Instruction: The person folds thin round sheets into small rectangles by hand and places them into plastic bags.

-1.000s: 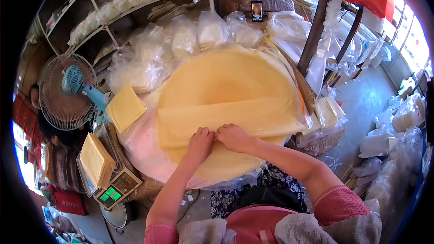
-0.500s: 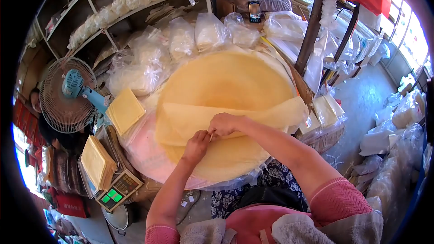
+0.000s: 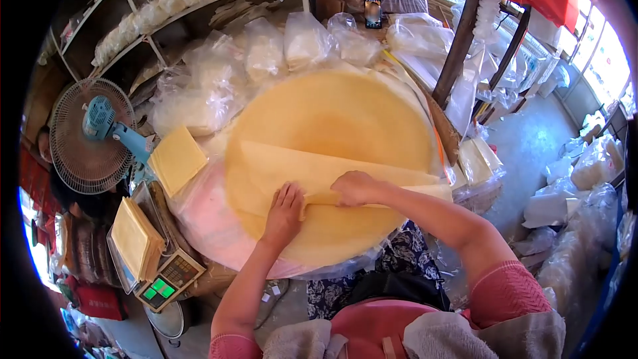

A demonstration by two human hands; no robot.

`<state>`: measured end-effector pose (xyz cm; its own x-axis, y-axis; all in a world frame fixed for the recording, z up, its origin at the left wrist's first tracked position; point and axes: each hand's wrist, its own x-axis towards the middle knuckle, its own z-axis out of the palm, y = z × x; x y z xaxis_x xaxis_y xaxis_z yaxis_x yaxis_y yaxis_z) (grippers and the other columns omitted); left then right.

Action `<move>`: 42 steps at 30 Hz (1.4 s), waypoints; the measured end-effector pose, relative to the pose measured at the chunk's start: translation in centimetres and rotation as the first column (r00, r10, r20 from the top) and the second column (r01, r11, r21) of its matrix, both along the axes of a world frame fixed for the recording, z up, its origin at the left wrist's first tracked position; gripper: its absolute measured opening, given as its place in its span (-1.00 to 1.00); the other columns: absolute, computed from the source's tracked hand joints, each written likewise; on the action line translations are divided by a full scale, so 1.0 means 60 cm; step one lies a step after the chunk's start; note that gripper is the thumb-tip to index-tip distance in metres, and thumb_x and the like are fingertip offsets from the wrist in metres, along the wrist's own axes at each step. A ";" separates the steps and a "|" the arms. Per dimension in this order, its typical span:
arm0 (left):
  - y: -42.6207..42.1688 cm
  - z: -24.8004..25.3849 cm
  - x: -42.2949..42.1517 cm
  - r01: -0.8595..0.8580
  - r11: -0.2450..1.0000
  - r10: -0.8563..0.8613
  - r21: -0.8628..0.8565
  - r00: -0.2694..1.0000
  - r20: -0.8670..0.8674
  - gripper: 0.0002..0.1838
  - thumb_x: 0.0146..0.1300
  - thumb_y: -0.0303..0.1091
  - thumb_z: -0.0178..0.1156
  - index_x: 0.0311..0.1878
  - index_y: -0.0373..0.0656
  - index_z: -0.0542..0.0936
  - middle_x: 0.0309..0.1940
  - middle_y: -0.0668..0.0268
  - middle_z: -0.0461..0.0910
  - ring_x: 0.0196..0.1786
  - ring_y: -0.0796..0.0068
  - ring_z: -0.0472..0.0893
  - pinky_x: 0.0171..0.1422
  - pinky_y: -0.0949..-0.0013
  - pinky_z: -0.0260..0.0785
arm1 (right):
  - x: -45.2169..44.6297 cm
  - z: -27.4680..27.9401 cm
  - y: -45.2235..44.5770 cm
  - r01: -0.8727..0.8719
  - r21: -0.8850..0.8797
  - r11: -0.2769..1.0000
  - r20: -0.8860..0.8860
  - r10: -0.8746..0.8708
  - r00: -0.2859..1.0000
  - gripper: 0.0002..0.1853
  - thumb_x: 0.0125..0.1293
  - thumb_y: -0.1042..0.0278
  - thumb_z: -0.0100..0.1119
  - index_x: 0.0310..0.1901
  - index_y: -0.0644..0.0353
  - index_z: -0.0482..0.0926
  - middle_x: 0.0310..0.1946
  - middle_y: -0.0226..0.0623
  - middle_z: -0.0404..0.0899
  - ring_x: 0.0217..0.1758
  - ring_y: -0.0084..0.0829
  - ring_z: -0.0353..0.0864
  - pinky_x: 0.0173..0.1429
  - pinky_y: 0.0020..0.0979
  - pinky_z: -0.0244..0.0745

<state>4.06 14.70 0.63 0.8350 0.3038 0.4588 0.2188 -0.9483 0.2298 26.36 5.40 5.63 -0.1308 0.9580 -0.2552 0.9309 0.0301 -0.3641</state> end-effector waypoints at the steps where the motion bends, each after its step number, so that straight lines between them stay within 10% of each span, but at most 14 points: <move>1: 0.000 -0.002 -0.003 -0.005 1.000 0.005 0.014 1.000 -0.029 -0.52 0.07 -0.55 0.11 0.13 -0.31 0.39 0.22 -0.03 0.34 0.33 -0.05 0.28 0.39 -0.03 0.13 | 0.001 0.000 0.000 -0.001 0.029 1.000 -0.002 0.001 1.000 -0.72 0.05 0.11 0.30 -0.33 0.16 0.62 -0.37 -0.07 0.60 -0.20 -0.05 0.58 -0.12 -0.14 0.44; 7: 0.002 -0.005 -0.011 0.009 1.000 -0.007 0.018 0.994 -0.110 -0.50 0.08 -0.58 0.02 0.18 -0.33 0.36 0.27 -0.02 0.31 0.37 -0.04 0.24 0.42 -0.04 0.08 | 0.123 0.007 0.054 0.089 0.240 0.967 -0.054 -0.078 0.995 -0.78 0.00 0.20 0.25 -0.53 0.19 0.58 -0.43 -0.11 0.58 -0.30 -0.13 0.55 -0.19 -0.18 0.40; 9: 0.003 -0.005 -0.010 0.001 1.000 0.002 0.024 0.992 -0.125 -0.49 0.08 -0.59 0.01 0.18 -0.32 0.36 0.27 -0.01 0.31 0.38 -0.04 0.24 0.43 -0.04 0.07 | 0.249 0.063 0.028 0.345 0.423 0.838 -0.439 -0.143 0.887 -0.75 0.01 0.18 0.22 -0.49 0.24 0.57 -0.46 -0.12 0.53 -0.32 -0.12 0.50 -0.20 -0.16 0.38; 10: 0.004 -0.011 -0.010 -0.003 1.000 0.006 0.029 0.992 -0.127 -0.48 0.07 -0.60 0.01 0.19 -0.32 0.37 0.27 -0.01 0.32 0.38 -0.03 0.24 0.43 -0.04 0.07 | 0.341 0.072 0.040 0.239 0.529 0.814 0.113 -0.346 0.931 -0.73 0.00 0.17 0.22 -0.47 0.25 0.59 -0.44 -0.07 0.56 -0.30 -0.12 0.54 -0.16 -0.16 0.42; 12: 0.003 -0.012 -0.008 -0.001 1.000 0.004 0.021 0.991 -0.135 -0.49 0.08 -0.59 0.01 0.19 -0.32 0.37 0.27 0.00 0.32 0.38 -0.03 0.24 0.43 -0.04 0.06 | 0.371 0.208 -0.008 0.510 0.509 0.694 0.131 -0.647 0.751 -0.67 -0.01 0.07 0.25 -0.38 0.19 0.66 -0.38 -0.04 0.63 -0.30 -0.14 0.64 -0.17 -0.15 0.48; 17: 0.056 -0.009 -0.006 0.128 0.990 -0.138 -0.059 0.963 -0.232 -0.53 0.17 -0.52 0.02 0.20 -0.30 0.36 0.28 0.04 0.32 0.39 0.00 0.22 0.44 -0.03 0.04 | 0.264 0.348 -0.068 0.418 0.724 0.549 -0.075 -0.540 0.838 -0.76 0.14 0.25 0.20 -0.25 0.24 0.63 -0.44 -0.12 0.62 -0.33 -0.24 0.66 -0.21 -0.33 0.52; 20: 0.098 0.030 0.015 -0.240 0.952 0.280 0.190 0.934 -0.223 -0.46 0.23 -0.46 0.04 0.30 -0.29 0.26 0.33 0.02 0.24 0.41 -0.01 0.17 0.46 -0.02 0.00 | 0.193 0.294 -0.086 0.061 0.912 0.405 -0.063 -0.008 0.998 -0.77 0.10 0.40 0.16 -0.18 0.22 0.62 -0.29 -0.23 0.65 -0.18 -0.25 0.65 -0.10 -0.34 0.54; 22: 0.085 0.046 0.034 -0.181 0.983 0.181 -0.017 0.983 -0.011 -0.38 0.22 -0.46 0.06 0.36 -0.29 0.17 0.36 -0.01 0.17 0.44 -0.02 0.12 0.48 0.00 -0.03 | 0.141 0.218 -0.115 -0.122 0.838 0.532 0.199 -0.090 0.976 -0.65 0.08 0.47 0.12 -0.04 0.15 0.59 -0.04 -0.22 0.58 0.02 -0.20 0.56 0.12 -0.24 0.49; 26: -0.004 0.058 0.048 0.167 0.966 -0.114 -0.197 0.961 0.252 -0.25 0.18 -0.51 0.09 0.42 -0.32 0.00 0.39 -0.09 0.08 0.46 -0.05 0.06 0.50 0.01 -0.06 | 0.075 0.008 -0.149 0.009 0.775 0.632 -0.102 0.111 0.989 -0.59 0.04 0.54 0.04 0.00 0.17 0.55 0.03 -0.18 0.53 0.16 -0.11 0.47 0.26 -0.17 0.38; 30: -0.046 0.039 0.030 0.249 0.968 -0.246 -0.015 0.942 -0.228 -0.32 0.06 -0.63 0.06 0.34 -0.17 0.25 0.39 0.17 0.18 0.46 0.13 0.12 0.46 0.08 0.06 | 0.043 -0.069 -0.201 -0.015 0.629 0.777 -0.146 0.138 0.980 -0.59 0.05 0.53 0.10 0.01 0.19 0.55 0.05 -0.19 0.53 0.23 -0.12 0.43 0.33 -0.16 0.31; 37: -0.027 0.012 0.027 0.288 0.938 -0.303 -0.196 0.951 -0.055 -0.55 0.13 -0.51 0.11 0.15 -0.13 0.47 0.16 0.21 0.49 0.24 0.31 0.46 0.28 0.23 0.28 | 0.070 -0.063 -0.196 0.323 0.405 0.855 -0.616 -0.006 0.788 -0.72 0.16 0.47 0.16 -0.06 0.22 0.59 -0.17 -0.18 0.61 0.07 -0.15 0.54 0.19 -0.24 0.40; 39: -0.039 0.049 0.050 -0.160 0.789 -0.006 -0.593 0.963 -0.269 -0.57 0.16 -0.47 0.14 0.15 -0.17 0.46 0.12 0.16 0.51 0.12 0.38 0.53 0.14 0.31 0.37 | 0.075 -0.075 -0.188 0.634 0.043 0.772 -0.827 -0.328 0.456 -0.74 0.20 0.33 0.23 -0.11 0.24 0.60 -0.30 -0.16 0.63 -0.11 -0.17 0.62 0.02 -0.27 0.49; 41: -0.046 0.043 0.066 -0.280 0.449 0.176 -0.849 0.959 -0.223 -0.64 0.16 -0.37 0.24 0.03 -0.21 0.49 0.02 0.02 0.53 0.07 0.32 0.53 -0.04 0.23 0.39 | 0.087 -0.054 -0.164 0.665 0.071 0.743 -0.639 -0.478 0.602 -0.68 0.16 0.19 0.28 -0.18 0.26 0.59 -0.39 -0.13 0.61 -0.26 -0.20 0.61 -0.15 -0.26 0.48; 42: -0.051 0.048 0.076 -0.315 0.517 0.249 -0.796 0.945 -0.212 -0.58 0.15 -0.36 0.25 0.08 -0.22 0.46 0.07 0.01 0.49 0.12 0.27 0.50 0.02 0.22 0.37 | 0.091 -0.042 -0.149 0.681 0.092 0.727 -0.526 -0.545 0.653 -0.64 0.15 0.12 0.31 -0.21 0.27 0.59 -0.44 -0.12 0.59 -0.34 -0.21 0.61 -0.24 -0.25 0.47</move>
